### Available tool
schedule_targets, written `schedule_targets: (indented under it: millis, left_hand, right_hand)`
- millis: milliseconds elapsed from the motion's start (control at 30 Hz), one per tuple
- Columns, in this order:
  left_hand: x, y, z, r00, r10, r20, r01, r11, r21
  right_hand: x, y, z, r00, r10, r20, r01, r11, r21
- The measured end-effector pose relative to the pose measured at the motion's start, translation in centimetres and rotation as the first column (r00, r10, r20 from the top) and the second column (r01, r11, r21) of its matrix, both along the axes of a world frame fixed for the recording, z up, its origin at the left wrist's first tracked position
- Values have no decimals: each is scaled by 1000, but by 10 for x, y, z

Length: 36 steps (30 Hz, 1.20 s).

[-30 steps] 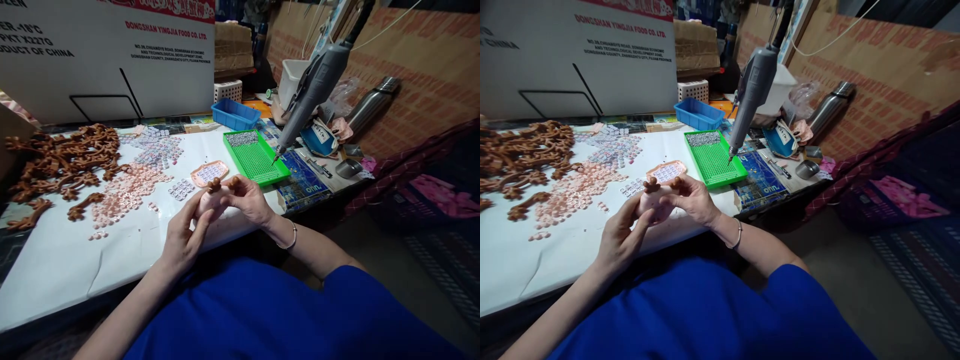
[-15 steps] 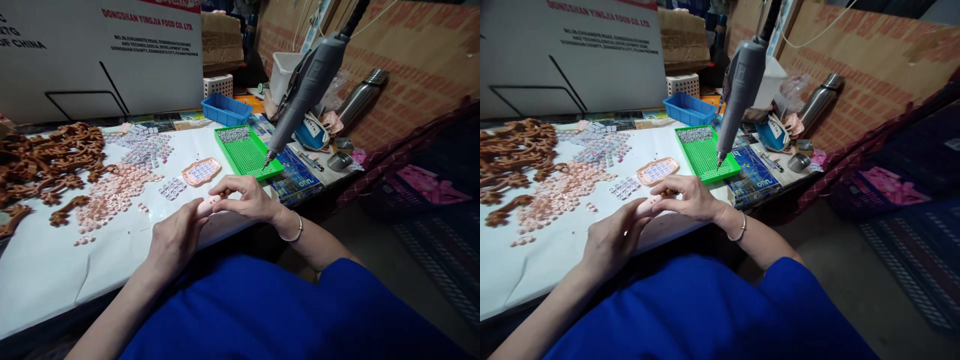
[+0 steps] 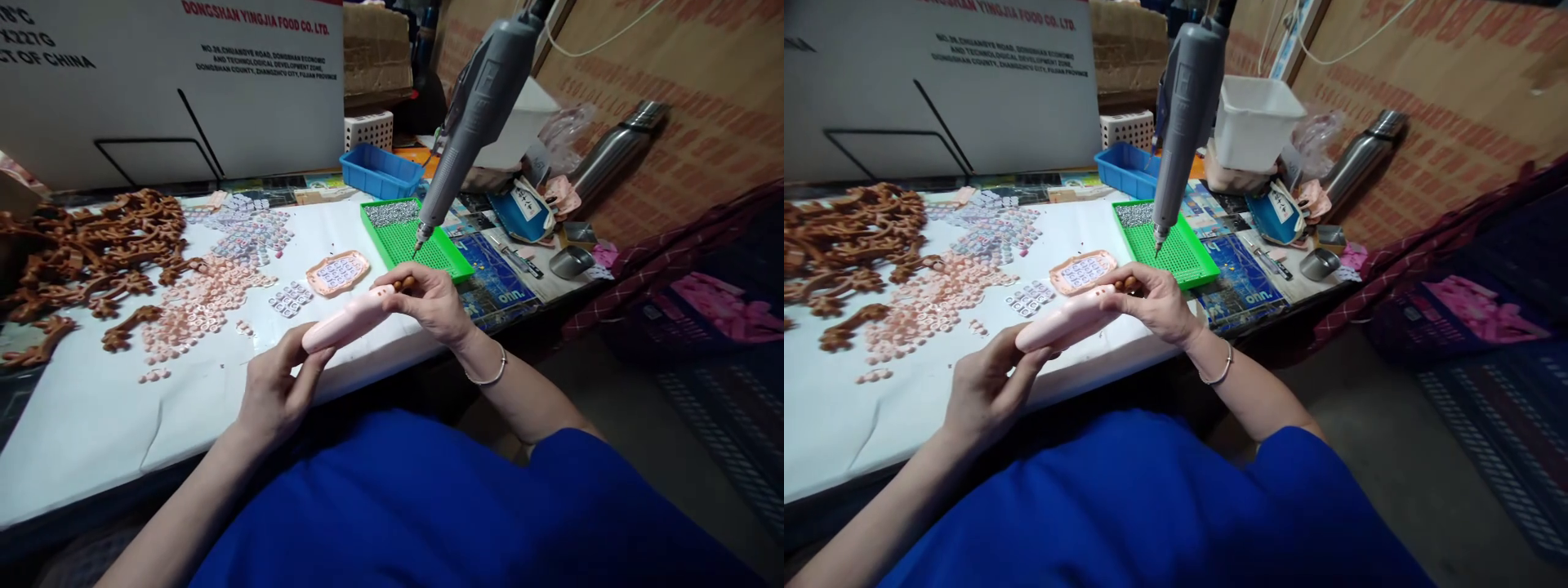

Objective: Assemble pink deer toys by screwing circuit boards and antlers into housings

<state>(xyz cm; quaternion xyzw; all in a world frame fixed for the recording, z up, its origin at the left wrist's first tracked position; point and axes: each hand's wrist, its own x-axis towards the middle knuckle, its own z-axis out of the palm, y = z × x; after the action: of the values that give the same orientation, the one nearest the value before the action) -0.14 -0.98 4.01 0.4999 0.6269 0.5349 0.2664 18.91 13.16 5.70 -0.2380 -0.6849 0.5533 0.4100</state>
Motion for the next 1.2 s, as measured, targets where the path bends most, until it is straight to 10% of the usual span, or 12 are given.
schedule_targets:
  millis: [167,333,433,533,567,633,767,1200]
  left_hand:
    - [-11,12,16,933,-330,140,354,910,-214]
    - [2,24,18,899,-308,312,407,851,-332]
    - [13,25,11,847,-192,495,407,834,-374]
    - [21,31,8,737,2,676,375,831,-411]
    - [24,35,8,700,48,713,372,828,-420]
    - [31,46,9,641,105,760,364,830,-422]
    - [47,66,9,597,130,792,346,849,-400]
    - [60,76,5,659,91,747,319,865,-387]
  right_hand:
    - [-2,-2,8,981,131,142,-135,991,19]
    - [-6,-17,10,920,157,359,-290,890,352]
    - [9,2,14,954,-291,69,158,688,708]
    - [32,52,26,675,-679,-288,659,380,649]
    - [39,70,31,644,-722,-254,683,393,616]
    - [45,101,40,716,-698,8,591,612,525]
    - [38,117,49,909,-390,148,318,878,358]
    - [1,86,14,941,-319,-108,320,947,-14]
